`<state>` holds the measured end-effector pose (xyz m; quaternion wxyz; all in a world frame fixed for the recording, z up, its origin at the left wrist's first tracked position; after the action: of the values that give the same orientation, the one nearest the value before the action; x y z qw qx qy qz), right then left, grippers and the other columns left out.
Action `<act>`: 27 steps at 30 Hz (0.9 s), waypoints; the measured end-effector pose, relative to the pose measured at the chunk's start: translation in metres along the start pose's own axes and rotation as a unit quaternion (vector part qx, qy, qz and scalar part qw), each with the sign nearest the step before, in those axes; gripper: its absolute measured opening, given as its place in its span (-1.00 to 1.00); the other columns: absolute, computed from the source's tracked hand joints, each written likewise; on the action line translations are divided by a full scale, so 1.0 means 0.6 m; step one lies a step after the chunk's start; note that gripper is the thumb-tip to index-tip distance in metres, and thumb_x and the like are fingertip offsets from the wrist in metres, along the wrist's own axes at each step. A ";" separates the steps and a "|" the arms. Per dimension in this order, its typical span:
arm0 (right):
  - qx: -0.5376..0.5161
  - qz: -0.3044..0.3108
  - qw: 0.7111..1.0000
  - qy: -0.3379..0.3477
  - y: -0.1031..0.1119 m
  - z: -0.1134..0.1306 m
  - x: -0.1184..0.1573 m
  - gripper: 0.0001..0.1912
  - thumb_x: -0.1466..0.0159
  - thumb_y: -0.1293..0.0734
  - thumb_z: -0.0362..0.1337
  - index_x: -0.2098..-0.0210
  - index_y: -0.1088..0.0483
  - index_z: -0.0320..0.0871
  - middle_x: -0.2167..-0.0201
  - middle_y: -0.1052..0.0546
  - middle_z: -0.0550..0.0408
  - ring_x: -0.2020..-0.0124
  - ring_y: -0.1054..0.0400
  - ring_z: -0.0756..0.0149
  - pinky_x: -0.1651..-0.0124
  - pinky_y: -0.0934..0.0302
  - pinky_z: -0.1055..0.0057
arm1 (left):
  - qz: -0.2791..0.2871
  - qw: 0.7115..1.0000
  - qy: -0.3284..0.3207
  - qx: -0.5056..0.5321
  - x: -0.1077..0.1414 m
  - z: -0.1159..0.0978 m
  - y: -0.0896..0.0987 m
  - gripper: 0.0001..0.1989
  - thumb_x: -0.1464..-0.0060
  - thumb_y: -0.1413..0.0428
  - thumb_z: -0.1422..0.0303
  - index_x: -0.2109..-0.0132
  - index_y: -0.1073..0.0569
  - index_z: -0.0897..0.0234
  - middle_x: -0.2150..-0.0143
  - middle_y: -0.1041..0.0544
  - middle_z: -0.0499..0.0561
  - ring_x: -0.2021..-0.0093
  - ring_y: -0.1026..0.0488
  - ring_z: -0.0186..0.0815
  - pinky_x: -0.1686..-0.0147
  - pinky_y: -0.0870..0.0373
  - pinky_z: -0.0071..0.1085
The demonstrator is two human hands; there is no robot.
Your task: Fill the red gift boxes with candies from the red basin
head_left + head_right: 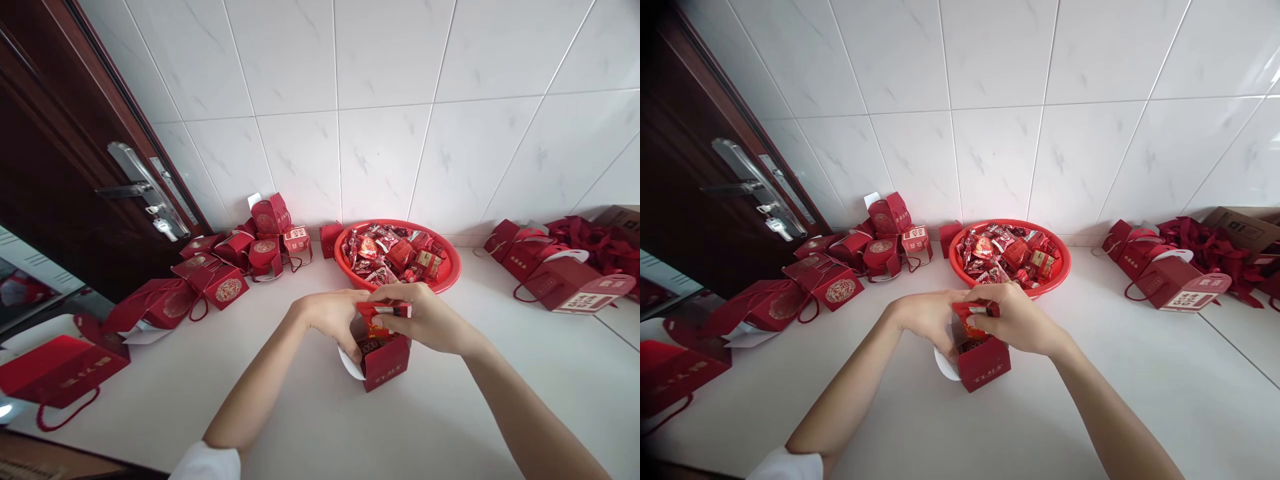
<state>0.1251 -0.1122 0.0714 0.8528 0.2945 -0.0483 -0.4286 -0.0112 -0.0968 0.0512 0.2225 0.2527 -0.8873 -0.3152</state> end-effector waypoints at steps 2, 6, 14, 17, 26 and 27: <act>-0.007 0.003 1.000 -0.012 -0.005 -0.004 -0.001 -0.86 -0.23 -0.33 -0.36 0.20 -0.49 -0.15 0.25 -0.61 0.07 0.27 -0.47 0.28 0.25 -0.35 0.39 | 0.006 1.000 -0.003 0.010 -0.001 0.001 0.000 -0.26 0.31 -0.43 0.39 -0.10 -0.44 0.16 -0.11 -0.51 -0.03 -0.16 -0.45 -0.07 -0.06 -0.43 -0.30; 0.007 0.046 0.999 -0.029 -0.017 -0.009 -0.001 -0.90 -0.21 -0.31 -0.42 0.29 -0.41 -0.14 0.31 -0.58 0.11 0.36 -0.44 0.34 0.36 -0.29 0.44 | 0.020 1.000 0.009 0.000 0.000 0.000 0.001 -0.24 0.31 -0.44 0.35 -0.12 -0.41 0.17 -0.04 -0.54 -0.02 -0.07 -0.51 -0.09 0.02 -0.46 -0.31; 0.121 0.076 0.986 -0.086 -0.006 -0.021 0.007 -0.84 -0.18 -0.27 -0.44 0.26 -0.40 -0.12 0.35 -0.54 0.11 0.39 -0.37 0.31 0.42 -0.14 0.43 | 0.016 0.997 0.005 -0.079 0.003 -0.003 0.004 -0.10 0.30 -0.44 0.22 -0.23 -0.32 0.15 -0.18 -0.47 0.02 -0.15 -0.44 -0.01 -0.08 -0.38 -0.26; 0.162 0.064 0.980 -0.100 0.000 -0.030 0.010 -0.87 -0.17 -0.27 -0.43 0.30 -0.36 -0.11 0.37 -0.50 0.11 0.38 -0.33 0.30 0.42 -0.11 0.42 | 0.010 0.996 0.001 -0.088 0.007 -0.006 0.000 -0.07 0.29 -0.44 0.19 -0.26 -0.29 0.15 -0.22 -0.43 0.05 -0.21 -0.40 0.02 -0.12 -0.36 -0.24; 0.100 0.043 0.985 -0.132 -0.011 -0.031 0.007 -0.86 -0.18 -0.32 -0.35 0.32 -0.24 -0.10 0.33 -0.49 0.10 0.33 -0.36 0.27 0.41 -0.18 0.41 | -0.008 0.993 0.030 -0.116 0.023 -0.019 0.004 -0.15 0.26 -0.43 0.19 -0.20 -0.32 0.18 -0.13 -0.47 0.08 -0.13 -0.44 0.01 -0.05 -0.38 -0.25; 0.081 0.044 0.987 -0.132 -0.015 -0.032 0.006 -0.86 -0.18 -0.31 -0.36 0.31 -0.23 -0.10 0.32 -0.50 0.09 0.31 -0.38 0.26 0.40 -0.21 0.40 | -0.009 0.993 0.032 -0.117 0.023 -0.018 0.006 -0.16 0.26 -0.43 0.19 -0.20 -0.32 0.19 -0.13 -0.47 0.09 -0.12 -0.45 0.01 -0.05 -0.38 -0.25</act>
<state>0.1278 -0.1102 0.0499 0.8303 0.3008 -0.2083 -0.4205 -0.0170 -0.1073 0.0642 0.2759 0.2433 -0.8345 -0.4102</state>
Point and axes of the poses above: each hand's wrist, its own x-axis away from the middle knuckle, its own y-axis out of the back of the hand, z = x × y, the point moved 5 cm from there along -x, towards the middle knuckle
